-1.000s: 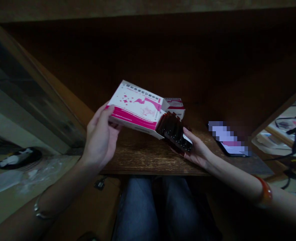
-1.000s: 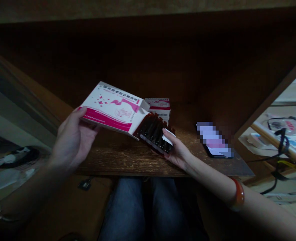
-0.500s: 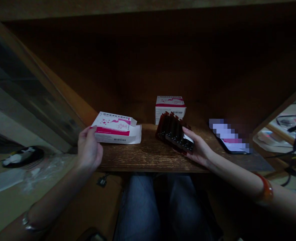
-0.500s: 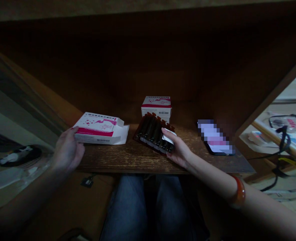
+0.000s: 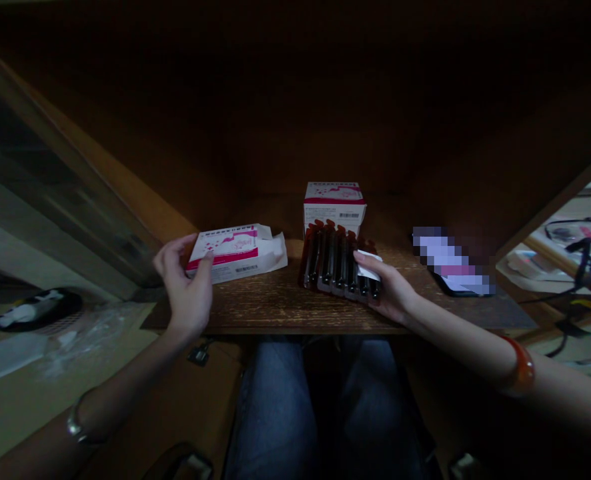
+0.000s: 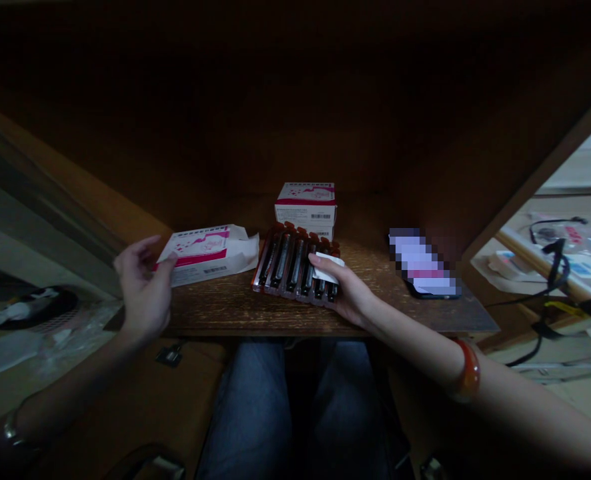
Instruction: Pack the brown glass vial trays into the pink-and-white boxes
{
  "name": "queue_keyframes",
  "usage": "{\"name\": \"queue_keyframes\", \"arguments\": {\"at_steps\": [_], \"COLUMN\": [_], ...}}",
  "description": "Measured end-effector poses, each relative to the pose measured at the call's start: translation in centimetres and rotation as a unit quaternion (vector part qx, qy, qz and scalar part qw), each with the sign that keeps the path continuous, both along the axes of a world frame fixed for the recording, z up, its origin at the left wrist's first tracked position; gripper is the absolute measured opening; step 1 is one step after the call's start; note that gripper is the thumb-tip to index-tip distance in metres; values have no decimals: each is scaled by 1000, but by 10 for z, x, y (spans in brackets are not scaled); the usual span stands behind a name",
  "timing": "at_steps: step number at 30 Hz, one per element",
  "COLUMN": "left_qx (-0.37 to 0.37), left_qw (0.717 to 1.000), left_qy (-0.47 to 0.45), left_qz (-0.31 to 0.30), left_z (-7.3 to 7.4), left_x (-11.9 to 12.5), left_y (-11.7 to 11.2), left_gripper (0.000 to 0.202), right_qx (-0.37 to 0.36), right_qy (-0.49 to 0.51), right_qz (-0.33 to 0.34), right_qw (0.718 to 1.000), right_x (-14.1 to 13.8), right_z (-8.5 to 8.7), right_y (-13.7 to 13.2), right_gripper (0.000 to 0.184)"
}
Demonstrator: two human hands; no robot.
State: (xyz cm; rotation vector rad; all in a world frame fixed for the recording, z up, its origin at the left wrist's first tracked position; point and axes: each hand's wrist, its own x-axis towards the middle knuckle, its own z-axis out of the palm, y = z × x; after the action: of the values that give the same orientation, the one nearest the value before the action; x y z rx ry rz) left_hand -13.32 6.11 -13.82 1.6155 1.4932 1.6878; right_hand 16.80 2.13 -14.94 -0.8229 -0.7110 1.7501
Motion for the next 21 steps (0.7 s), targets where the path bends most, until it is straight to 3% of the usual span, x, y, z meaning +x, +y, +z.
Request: {"name": "queue_keyframes", "arguments": {"at_steps": [3, 6, 9, 13, 16, 18, 19, 21], "left_qx": [-29, -63, -50, -36, -12, -22, -89, -219], "left_qw": [986, 929, 903, 937, 963, 969, 972, 932], "left_qy": [164, 364, 426, 346, 270, 233, 161, 49], "left_qz": [-13, -14, 10, 17, -19, -77, -148, -284], "left_z": [5, 6, 8, 20, 33, 42, 44, 45], "left_x": [5, 3, -1, 2, 21, 42, 53, 76], "left_y": [-6, -5, 3, 12, 6, -4, -10, -17], "left_gripper": [31, 40, 45, 35, 30, 40, 46, 57], "right_qx": [-4, -8, -11, 4, -7, -10, -8, 2], "right_qy": [12, 21, 8, -3, 7, 11, 8, -13], "right_qz": [1, 3, -6, -6, -3, -3, -2, 4], "right_qw": [1000, 1000, 1000, 1000, 1000, 1000, 1000, 1000], "right_x": [-1, -1, -1, -1, -3, -4, -5, -6], "right_z": [1, 3, 3, 3, 3, 4, 4, 5], "right_y": [-1, -1, -1, 0, 0, -1, -2, -3], "right_gripper": [14, 12, 13, 16, 15, 14, 15, 20]}}
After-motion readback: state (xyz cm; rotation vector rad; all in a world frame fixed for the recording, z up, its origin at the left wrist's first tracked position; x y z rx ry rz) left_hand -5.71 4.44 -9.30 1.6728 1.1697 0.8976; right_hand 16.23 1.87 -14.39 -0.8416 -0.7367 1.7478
